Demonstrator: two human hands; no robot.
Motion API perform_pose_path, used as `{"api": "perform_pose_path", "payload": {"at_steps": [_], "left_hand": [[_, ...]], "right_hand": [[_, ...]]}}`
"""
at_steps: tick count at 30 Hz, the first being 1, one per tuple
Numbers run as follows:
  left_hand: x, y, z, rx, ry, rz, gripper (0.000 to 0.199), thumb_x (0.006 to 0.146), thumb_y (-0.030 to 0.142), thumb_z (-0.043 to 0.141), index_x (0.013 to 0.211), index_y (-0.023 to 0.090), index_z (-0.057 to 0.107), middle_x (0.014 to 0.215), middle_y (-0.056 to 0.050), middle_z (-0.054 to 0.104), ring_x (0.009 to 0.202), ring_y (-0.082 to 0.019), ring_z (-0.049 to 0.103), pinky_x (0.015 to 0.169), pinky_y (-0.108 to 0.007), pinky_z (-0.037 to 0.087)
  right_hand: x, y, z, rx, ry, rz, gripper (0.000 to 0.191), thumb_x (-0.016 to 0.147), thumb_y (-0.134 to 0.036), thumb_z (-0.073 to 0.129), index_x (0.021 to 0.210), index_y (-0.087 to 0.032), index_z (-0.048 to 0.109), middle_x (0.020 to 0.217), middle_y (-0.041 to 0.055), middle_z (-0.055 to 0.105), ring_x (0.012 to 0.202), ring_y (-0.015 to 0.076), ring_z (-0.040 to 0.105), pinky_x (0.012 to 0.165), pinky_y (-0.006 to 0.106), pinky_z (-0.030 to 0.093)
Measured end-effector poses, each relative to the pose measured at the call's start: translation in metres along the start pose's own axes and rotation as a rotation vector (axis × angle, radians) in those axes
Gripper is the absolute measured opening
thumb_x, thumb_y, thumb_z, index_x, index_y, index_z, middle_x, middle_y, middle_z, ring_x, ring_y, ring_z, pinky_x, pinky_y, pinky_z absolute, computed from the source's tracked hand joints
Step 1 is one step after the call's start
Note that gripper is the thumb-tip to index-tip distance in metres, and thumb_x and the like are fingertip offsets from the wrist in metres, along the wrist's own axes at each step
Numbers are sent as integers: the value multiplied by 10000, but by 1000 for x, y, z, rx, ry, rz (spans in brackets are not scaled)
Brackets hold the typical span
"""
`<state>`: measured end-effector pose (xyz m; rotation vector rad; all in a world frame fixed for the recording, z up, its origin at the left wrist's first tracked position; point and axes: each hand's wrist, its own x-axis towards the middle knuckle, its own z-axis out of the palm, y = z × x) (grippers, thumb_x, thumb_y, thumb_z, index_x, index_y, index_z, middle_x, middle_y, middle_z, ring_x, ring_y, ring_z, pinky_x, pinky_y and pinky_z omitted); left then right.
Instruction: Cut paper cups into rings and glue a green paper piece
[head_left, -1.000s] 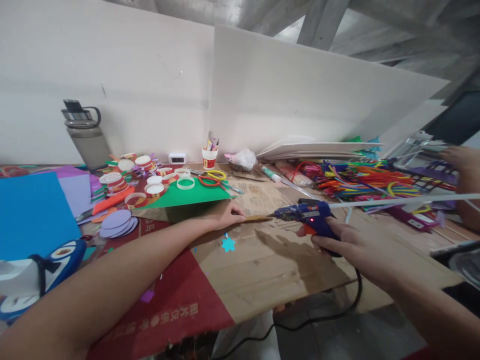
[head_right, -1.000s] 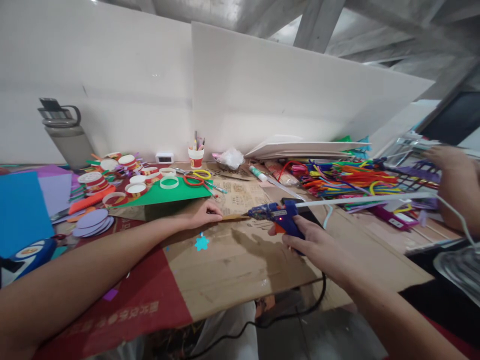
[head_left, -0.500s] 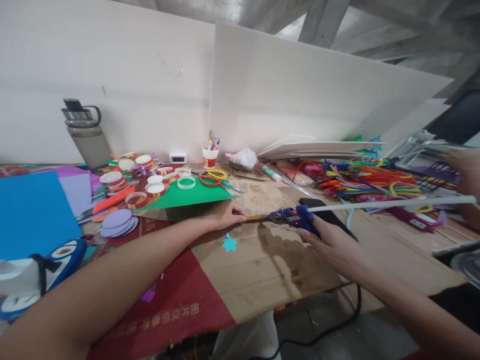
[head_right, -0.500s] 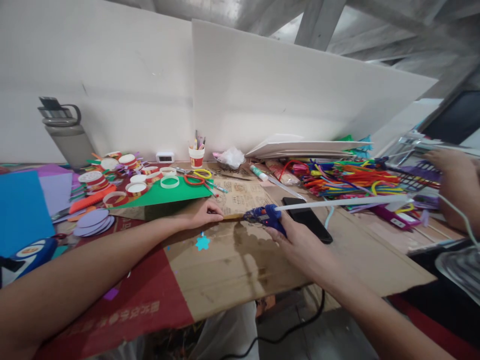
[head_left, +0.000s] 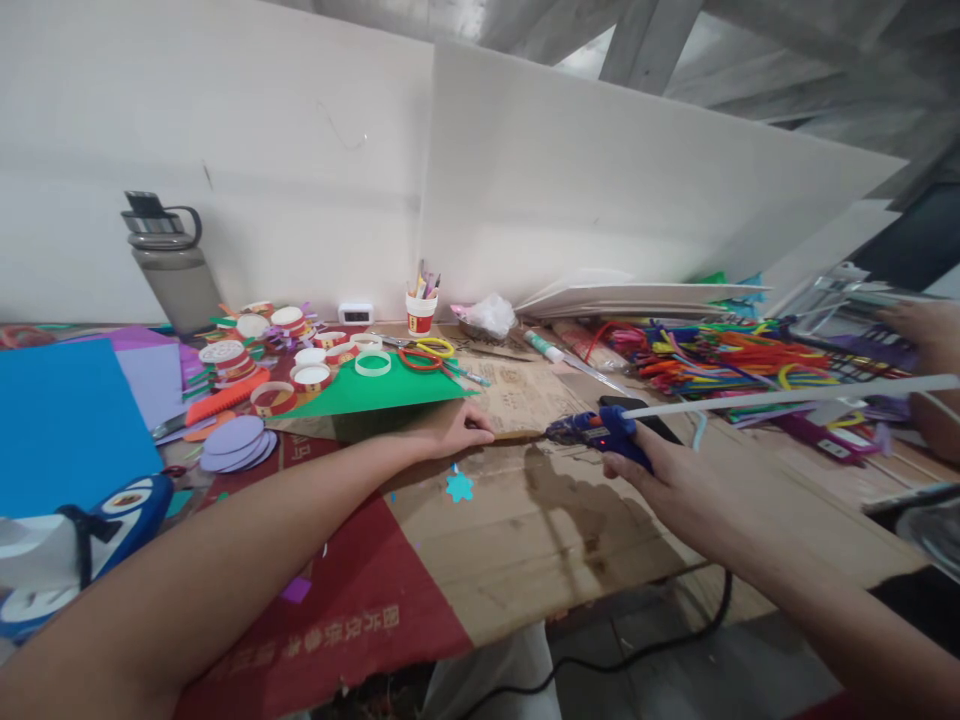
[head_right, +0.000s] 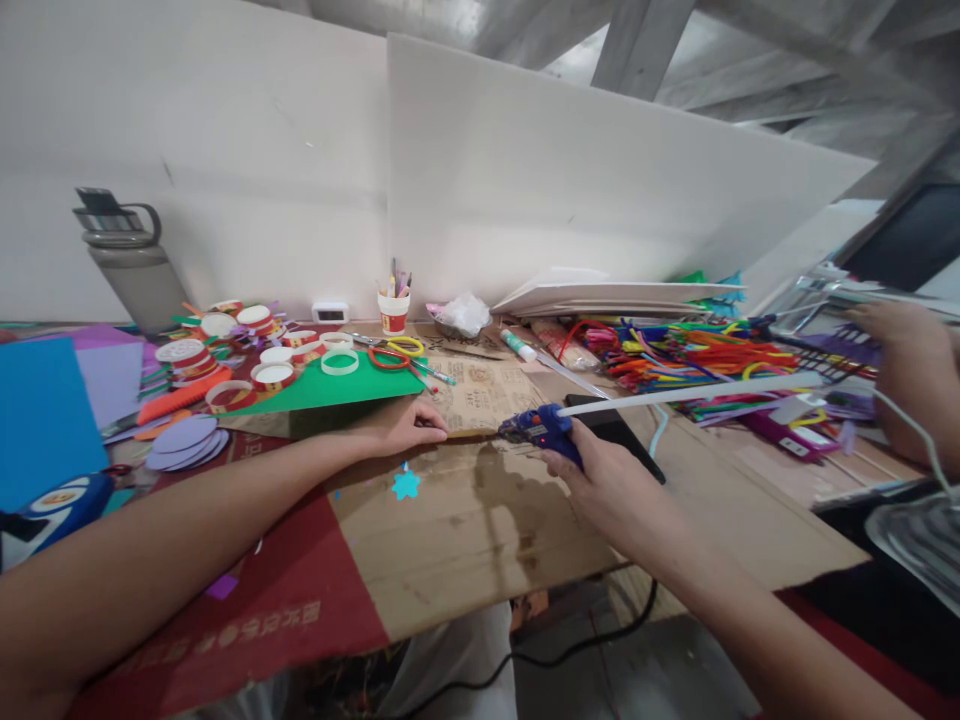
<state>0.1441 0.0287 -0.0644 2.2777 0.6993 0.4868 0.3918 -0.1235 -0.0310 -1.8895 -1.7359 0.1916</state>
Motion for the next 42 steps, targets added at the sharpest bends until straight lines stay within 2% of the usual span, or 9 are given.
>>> {"api": "perform_pose_path", "payload": {"at_steps": [6,9,11,16,20,24,28,36,42], "left_hand": [[4,-12,2,-42,-33,39,199,809,260,585,704,135,700,690,-17,673,676,-140,557,662,-233,414],[6,-19,1,-53,7,24,262,824,304,564,651,139,673,653,-9,640,662,-138,542,647,-230,402],[4,-19,-4,-48,23,-2,237,815,301,579,676,141,686,686,-17,659,698,-149,566,658,-230,408],[-4,-10,-18,-22,-42,27,163,801,210,598,839,158,747,884,-57,736,830,-180,630,766,-253,440],[-4,-9,-20,-29,-38,-17,163,768,178,621,845,167,764,890,-60,748,846,-188,646,779,-258,454],[-3,-10,-20,21,-28,-35,184,771,169,607,855,166,771,903,-61,754,856,-188,652,780,-254,454],[-6,-7,-24,89,-33,-21,208,811,201,587,905,169,770,921,-51,752,860,-180,646,785,-243,442],[-7,-9,-26,13,-32,-69,221,804,176,571,906,168,767,902,-35,755,827,-177,657,750,-239,448],[-5,-15,-26,-16,-22,-48,196,791,173,586,847,180,774,854,-25,749,780,-172,650,730,-239,446]], "right_hand": [[1,-6,2,-79,-59,-28,328,842,-455,486,1026,-231,641,767,68,705,697,281,649,595,327,430],[0,-15,4,-88,-87,-40,324,851,-420,473,1058,-227,630,801,68,714,739,278,664,626,328,449],[-1,-21,6,-112,-96,-47,327,859,-424,458,1055,-220,623,843,84,716,791,287,671,652,338,459],[-2,-34,13,-116,-128,-59,352,881,-455,428,1056,-204,603,989,129,709,913,316,663,733,383,477],[-2,-44,17,-46,-108,-107,297,887,-415,466,1051,-220,618,1052,118,703,972,292,651,784,366,482],[-3,-55,21,1,-93,-146,241,876,-369,520,1033,-236,645,994,92,716,932,269,658,748,329,481],[-2,-65,28,32,-137,-165,241,891,-344,495,1051,-223,629,994,101,715,920,272,657,747,339,478],[2,-86,36,55,-194,-207,189,903,-299,481,1009,-212,611,968,102,709,878,256,656,738,333,464],[3,-88,43,35,-198,-224,204,918,-315,470,1019,-195,601,977,108,699,886,248,647,741,327,452]]}}
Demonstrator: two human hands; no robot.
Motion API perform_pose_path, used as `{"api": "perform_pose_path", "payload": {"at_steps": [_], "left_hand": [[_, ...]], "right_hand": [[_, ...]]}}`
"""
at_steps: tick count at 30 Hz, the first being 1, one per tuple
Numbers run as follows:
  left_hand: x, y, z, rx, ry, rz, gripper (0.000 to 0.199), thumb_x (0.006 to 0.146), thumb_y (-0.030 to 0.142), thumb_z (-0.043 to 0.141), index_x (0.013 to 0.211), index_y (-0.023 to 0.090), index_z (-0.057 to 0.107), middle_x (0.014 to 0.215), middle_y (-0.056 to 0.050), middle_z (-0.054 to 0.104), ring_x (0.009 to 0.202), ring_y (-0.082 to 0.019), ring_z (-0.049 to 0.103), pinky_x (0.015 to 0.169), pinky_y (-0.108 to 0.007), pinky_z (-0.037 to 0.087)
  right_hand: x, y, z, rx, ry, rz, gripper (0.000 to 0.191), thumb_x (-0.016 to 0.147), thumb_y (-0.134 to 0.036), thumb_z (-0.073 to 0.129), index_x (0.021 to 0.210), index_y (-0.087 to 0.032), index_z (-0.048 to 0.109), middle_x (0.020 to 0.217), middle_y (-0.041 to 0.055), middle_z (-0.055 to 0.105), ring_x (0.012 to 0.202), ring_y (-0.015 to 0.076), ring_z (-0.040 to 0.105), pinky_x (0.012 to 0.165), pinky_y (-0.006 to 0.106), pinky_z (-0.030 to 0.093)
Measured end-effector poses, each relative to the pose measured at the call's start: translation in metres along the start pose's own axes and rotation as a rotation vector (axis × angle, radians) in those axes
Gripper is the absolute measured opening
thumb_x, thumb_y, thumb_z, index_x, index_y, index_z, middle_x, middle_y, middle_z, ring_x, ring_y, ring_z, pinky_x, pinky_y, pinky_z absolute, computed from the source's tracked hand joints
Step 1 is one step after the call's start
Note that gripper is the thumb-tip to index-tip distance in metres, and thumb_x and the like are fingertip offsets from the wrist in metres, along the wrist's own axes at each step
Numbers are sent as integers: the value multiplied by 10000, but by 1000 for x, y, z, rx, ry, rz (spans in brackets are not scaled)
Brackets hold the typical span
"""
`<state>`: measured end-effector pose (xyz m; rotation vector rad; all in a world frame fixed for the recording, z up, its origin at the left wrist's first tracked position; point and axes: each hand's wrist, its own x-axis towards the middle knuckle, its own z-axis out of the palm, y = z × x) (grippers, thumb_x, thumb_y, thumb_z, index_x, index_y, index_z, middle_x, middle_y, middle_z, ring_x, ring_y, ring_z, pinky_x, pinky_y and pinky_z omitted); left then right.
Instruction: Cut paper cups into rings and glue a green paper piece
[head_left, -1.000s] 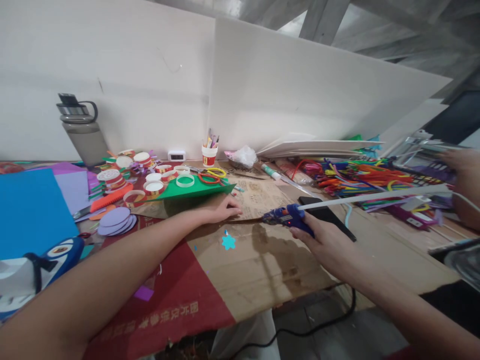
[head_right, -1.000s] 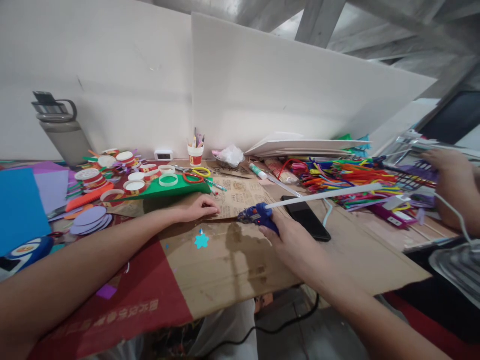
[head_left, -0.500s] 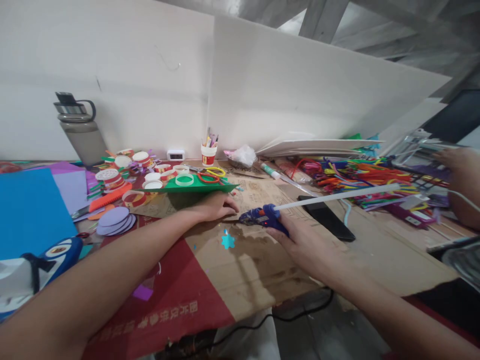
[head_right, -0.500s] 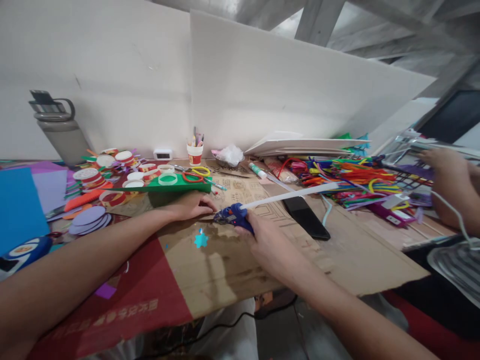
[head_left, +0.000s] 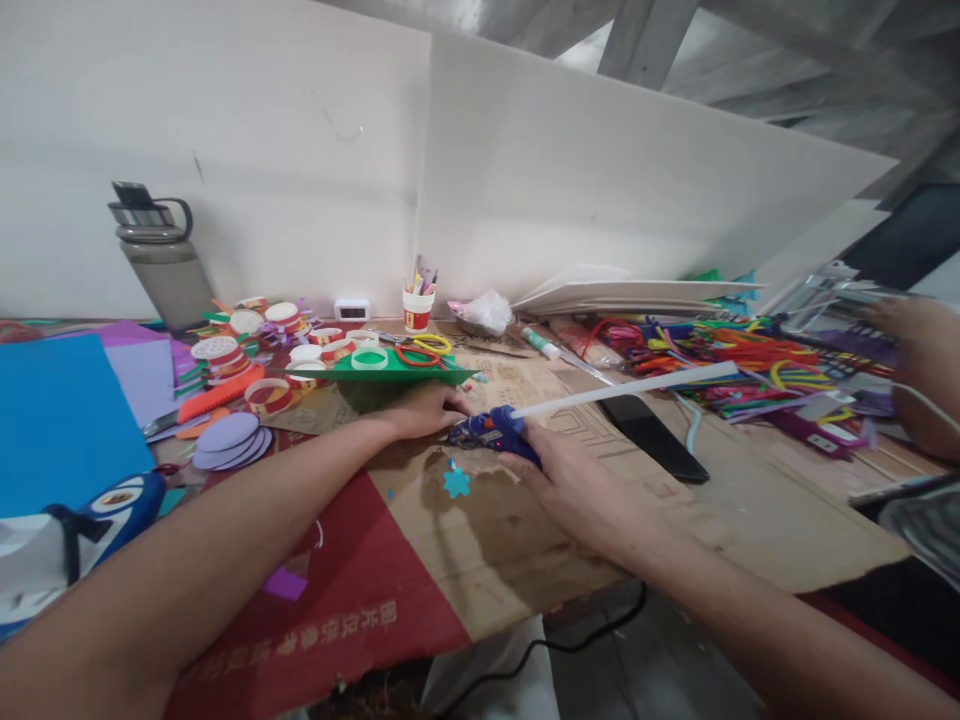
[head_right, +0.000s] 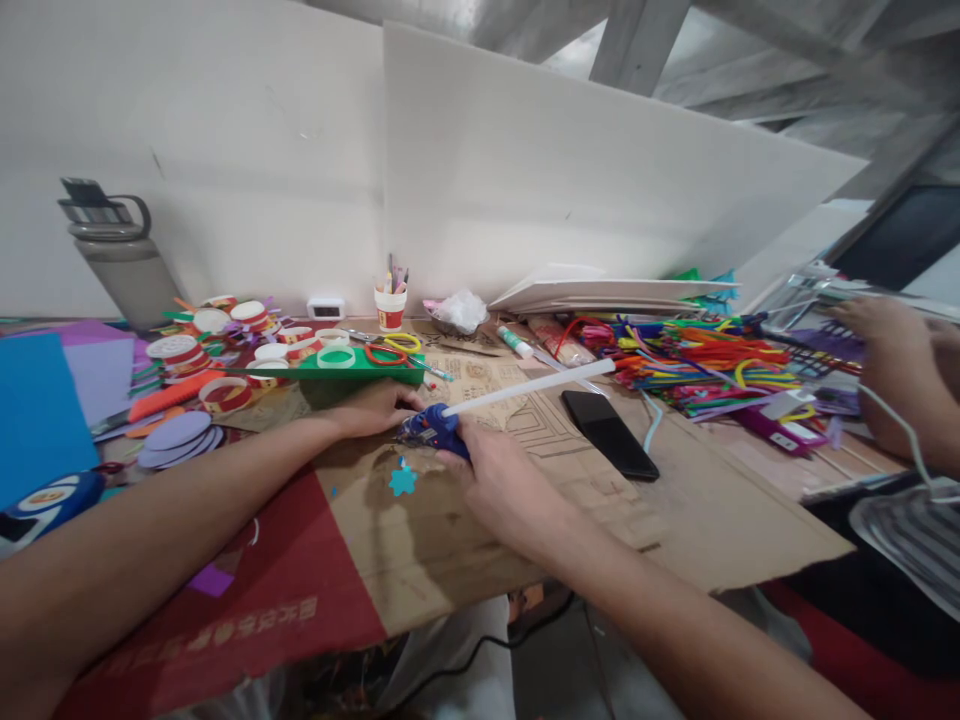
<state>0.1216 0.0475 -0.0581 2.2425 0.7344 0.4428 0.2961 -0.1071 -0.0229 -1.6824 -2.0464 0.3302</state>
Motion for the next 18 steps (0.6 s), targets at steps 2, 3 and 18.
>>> {"api": "perform_pose_path", "payload": {"at_steps": [2,3,18], "left_hand": [[0,-1,0,-23,-3,-27,184,793,222,603,847,175,772,833,-21,745,752,-167,642,699,-237,443],[0,-1,0,-35,-3,-48,188,794,254,611,850,172,771,831,-19,744,743,-166,638,685,-237,441],[-1,-5,-4,-26,-19,-83,363,833,457,550,877,147,735,825,-33,718,736,-169,600,661,-252,404]], "right_hand": [[1,0,2,-9,-11,2,226,927,-332,465,1032,-184,599,993,120,695,903,255,641,747,333,447],[2,-1,3,-14,-18,0,233,928,-335,466,1037,-178,599,995,126,693,904,258,638,746,335,444],[-4,-2,-6,-123,7,20,202,910,-294,509,976,-183,665,957,110,715,884,256,659,752,320,454]]}}
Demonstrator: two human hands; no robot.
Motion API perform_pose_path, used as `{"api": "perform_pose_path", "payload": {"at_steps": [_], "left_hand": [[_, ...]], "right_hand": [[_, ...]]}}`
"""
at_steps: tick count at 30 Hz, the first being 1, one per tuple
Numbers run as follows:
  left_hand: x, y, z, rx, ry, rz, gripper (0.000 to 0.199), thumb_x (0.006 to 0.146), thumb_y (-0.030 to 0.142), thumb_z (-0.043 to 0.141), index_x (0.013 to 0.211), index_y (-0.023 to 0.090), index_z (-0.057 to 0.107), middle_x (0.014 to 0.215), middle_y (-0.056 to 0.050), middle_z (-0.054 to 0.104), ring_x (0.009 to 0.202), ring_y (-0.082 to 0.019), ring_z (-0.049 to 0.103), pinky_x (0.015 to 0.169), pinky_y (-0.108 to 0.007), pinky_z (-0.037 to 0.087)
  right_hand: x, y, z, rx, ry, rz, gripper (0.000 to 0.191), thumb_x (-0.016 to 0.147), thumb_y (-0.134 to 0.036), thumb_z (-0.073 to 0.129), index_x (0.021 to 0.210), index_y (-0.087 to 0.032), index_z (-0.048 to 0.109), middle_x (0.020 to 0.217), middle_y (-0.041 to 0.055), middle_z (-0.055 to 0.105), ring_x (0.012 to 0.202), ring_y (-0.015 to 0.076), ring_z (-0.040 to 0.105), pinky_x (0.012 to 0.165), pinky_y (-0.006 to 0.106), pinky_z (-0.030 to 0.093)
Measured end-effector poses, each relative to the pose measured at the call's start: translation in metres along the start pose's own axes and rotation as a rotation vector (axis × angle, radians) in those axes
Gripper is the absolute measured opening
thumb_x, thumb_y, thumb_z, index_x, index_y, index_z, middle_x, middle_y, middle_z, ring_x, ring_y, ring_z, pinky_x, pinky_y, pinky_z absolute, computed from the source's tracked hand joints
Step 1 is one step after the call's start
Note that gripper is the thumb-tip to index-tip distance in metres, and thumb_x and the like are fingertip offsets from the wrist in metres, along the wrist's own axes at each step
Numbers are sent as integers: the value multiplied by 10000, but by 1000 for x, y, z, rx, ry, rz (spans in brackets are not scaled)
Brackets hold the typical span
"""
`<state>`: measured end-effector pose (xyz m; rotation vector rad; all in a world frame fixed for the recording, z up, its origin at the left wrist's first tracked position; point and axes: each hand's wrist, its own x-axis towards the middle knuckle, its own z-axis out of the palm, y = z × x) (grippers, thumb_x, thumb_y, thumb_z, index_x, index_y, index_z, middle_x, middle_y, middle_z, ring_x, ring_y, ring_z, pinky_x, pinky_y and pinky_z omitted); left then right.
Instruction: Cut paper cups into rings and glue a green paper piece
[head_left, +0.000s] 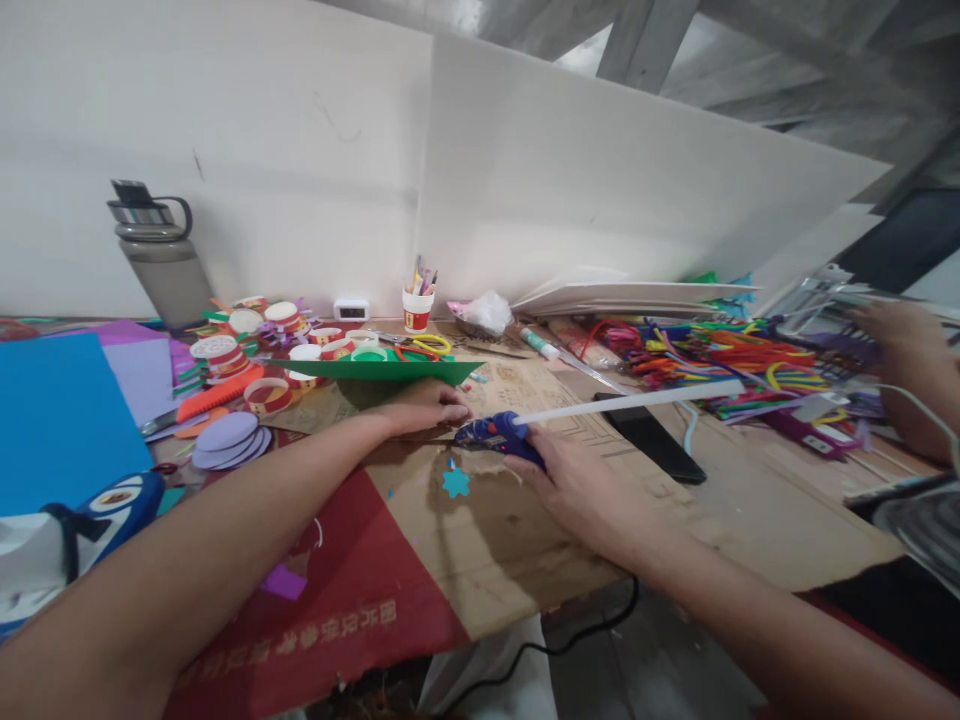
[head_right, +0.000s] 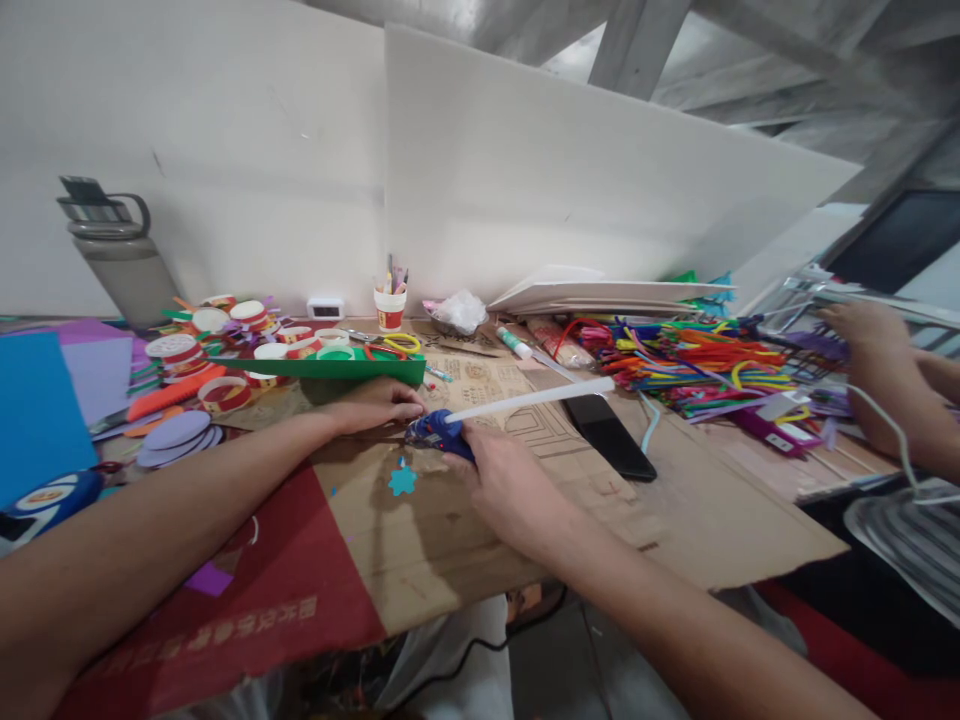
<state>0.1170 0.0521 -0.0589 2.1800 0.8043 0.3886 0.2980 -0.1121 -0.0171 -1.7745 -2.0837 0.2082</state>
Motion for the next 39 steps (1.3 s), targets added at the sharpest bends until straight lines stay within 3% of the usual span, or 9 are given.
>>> {"api": "perform_pose_path", "payload": {"at_steps": [14,23,29,33,39], "left_hand": [[2,-1,0,-41,-4,-16,354,819,453,570,877,141,727,838,-39,721,735,-171,598,669,-258,409],[0,1,0,18,-15,-7,355,842,440,540,877,145,735,840,-34,725,764,-174,620,674,-245,413],[-5,11,0,57,-74,17,287,835,303,579,1037,176,739,1022,-53,726,922,-192,636,787,-244,424],[-5,10,2,119,-90,34,297,836,311,597,1071,201,741,961,-58,709,869,-194,618,736,-251,414],[-3,5,5,104,-102,107,289,818,307,612,1048,199,750,941,-63,698,839,-190,589,716,-257,405]], "right_hand": [[6,3,16,95,13,-62,230,917,-299,486,1041,-184,641,1047,121,709,951,258,658,818,348,478],[-3,10,4,52,39,-30,212,902,-305,508,987,-196,668,940,94,719,907,246,660,786,324,480],[-11,27,-6,-6,16,41,255,915,-325,472,989,-178,667,971,116,717,904,255,664,755,319,480],[-15,44,-11,-40,29,79,301,912,-352,465,1045,-158,653,1039,137,707,955,271,656,782,339,480],[-21,65,-18,-69,97,99,290,883,-395,479,984,-190,657,881,91,716,839,260,671,689,317,471]]}}
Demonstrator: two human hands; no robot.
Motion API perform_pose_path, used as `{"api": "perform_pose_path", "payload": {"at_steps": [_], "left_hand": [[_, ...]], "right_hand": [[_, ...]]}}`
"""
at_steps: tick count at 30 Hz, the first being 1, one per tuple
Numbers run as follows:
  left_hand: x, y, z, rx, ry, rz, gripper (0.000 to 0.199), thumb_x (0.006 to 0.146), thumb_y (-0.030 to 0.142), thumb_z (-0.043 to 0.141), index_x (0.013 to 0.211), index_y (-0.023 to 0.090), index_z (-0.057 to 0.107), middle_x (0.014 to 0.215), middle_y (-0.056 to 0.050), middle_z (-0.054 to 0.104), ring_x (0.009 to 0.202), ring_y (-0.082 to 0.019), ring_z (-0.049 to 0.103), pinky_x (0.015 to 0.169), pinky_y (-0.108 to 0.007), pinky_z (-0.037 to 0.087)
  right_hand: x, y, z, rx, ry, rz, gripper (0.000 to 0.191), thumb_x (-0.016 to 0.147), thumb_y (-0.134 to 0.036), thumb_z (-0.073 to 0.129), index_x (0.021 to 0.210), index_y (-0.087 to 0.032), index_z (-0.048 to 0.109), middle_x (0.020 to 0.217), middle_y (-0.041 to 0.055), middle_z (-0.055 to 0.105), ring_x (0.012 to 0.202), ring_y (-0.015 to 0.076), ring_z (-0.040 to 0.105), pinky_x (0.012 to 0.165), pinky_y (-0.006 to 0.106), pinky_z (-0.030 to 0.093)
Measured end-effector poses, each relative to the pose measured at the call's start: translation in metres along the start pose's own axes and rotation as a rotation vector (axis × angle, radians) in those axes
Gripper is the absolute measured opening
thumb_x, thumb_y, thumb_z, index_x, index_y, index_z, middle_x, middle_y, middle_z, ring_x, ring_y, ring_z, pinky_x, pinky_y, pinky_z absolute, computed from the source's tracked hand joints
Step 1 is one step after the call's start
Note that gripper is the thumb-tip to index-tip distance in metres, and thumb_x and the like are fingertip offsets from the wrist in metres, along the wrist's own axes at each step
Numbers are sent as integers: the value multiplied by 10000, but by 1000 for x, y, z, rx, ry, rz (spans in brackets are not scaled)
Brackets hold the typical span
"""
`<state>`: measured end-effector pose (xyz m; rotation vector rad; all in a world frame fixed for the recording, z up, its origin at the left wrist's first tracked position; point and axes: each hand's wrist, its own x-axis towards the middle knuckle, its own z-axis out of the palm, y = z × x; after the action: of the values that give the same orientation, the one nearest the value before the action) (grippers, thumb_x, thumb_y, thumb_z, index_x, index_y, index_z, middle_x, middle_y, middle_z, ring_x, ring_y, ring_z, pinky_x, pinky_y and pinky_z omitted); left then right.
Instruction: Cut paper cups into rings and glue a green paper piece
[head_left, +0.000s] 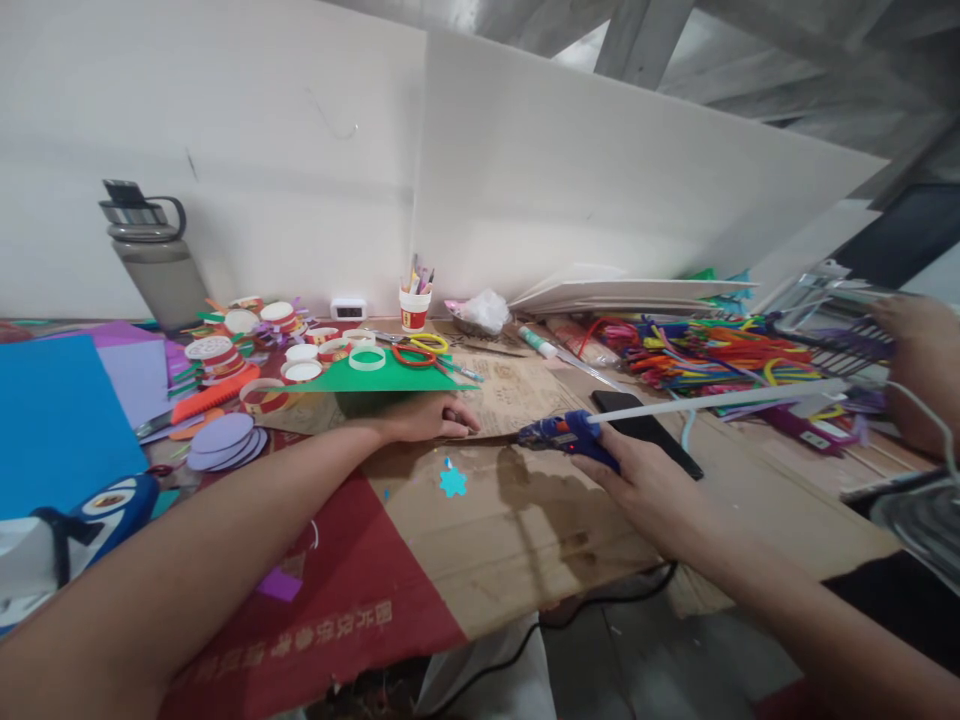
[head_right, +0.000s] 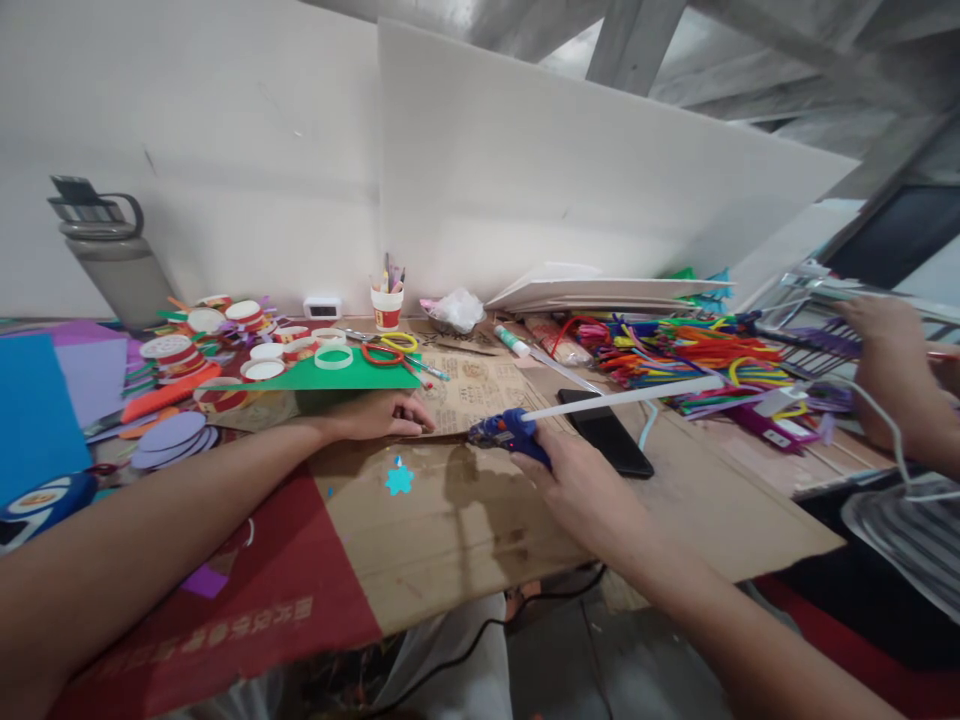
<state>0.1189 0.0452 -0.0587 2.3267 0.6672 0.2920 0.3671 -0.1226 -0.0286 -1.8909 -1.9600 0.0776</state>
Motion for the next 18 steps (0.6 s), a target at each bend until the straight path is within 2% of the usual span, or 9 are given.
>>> {"api": "perform_pose_path", "payload": {"at_steps": [6,11,18], "left_hand": [[-2,3,-2,-20,-18,1,284,814,315,614,1030,192,753,947,-67,706,846,-193,589,737,-260,406],[-2,4,-3,-28,1,23,265,807,359,638,985,210,766,961,-64,703,854,-199,594,760,-265,408],[-1,1,-2,-34,-14,30,276,811,374,642,1004,216,758,987,-62,695,880,-196,598,765,-260,407]], "right_hand": [[0,8,-2,-33,27,41,314,873,-382,481,1057,-182,637,930,102,726,843,277,679,668,320,460],[2,10,-3,-42,12,38,287,891,-384,470,1026,-195,638,854,78,723,793,255,679,635,294,446],[2,14,-3,-93,52,11,273,893,-352,476,1035,-199,652,891,88,726,814,261,679,654,300,445]]}}
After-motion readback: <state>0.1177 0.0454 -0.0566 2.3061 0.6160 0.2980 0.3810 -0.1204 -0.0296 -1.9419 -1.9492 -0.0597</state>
